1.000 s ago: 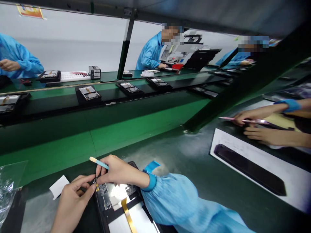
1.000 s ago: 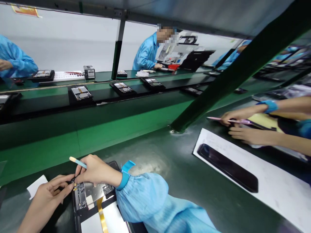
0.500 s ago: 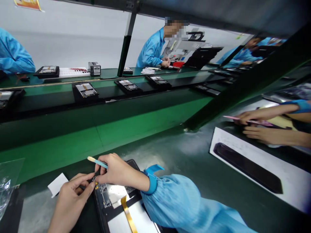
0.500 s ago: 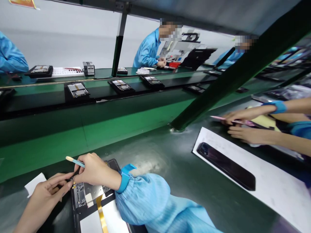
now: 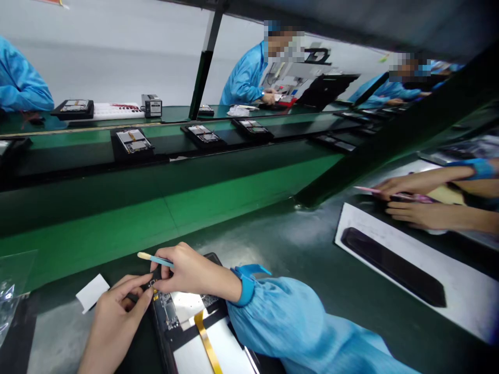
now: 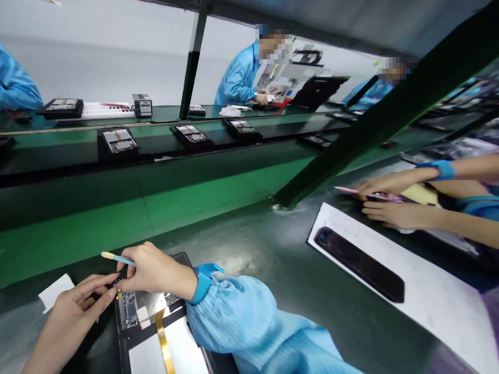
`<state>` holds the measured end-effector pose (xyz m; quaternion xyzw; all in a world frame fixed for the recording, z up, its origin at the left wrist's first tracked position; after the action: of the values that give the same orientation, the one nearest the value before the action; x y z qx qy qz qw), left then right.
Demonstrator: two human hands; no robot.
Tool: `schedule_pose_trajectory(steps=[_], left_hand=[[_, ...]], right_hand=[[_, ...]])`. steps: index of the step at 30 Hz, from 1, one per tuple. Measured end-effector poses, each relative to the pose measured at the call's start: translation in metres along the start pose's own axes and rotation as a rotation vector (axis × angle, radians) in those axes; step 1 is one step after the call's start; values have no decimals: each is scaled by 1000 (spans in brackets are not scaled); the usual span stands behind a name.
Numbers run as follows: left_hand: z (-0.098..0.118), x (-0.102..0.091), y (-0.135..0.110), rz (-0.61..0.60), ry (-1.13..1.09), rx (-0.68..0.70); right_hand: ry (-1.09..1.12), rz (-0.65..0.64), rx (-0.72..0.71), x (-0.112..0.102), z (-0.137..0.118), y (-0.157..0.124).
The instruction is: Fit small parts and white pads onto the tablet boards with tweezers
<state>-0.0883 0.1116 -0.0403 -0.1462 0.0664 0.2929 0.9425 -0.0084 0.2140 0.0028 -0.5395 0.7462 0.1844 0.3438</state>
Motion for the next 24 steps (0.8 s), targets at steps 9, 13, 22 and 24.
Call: schedule_pose_trajectory(steps=[9, 13, 22, 24], left_hand=[[-4, 0, -3, -10, 21, -20], [-6, -1, -4, -6, 15, -35], [-5, -1, -2, 13, -3, -18], [-4, -2, -3, 12, -8, -2]], right_hand=[[-110, -37, -43, 1, -6, 1], [-195, -39, -50, 1, -8, 0], [-185, -38, -108, 1, -8, 2], [-168, -33, -106, 1, -7, 3]])
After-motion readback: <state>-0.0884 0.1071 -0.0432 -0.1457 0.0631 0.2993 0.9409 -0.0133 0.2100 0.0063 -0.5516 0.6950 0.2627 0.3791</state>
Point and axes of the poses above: each hand's wrist, its own y-axis towards the middle knuckle, its own x-axis out of the palm, z = x × y, the point moved 8 cm from there along y, towards the middle knuckle, and after that the axes turned 8 degrees about -y, right-handed, at the moved point
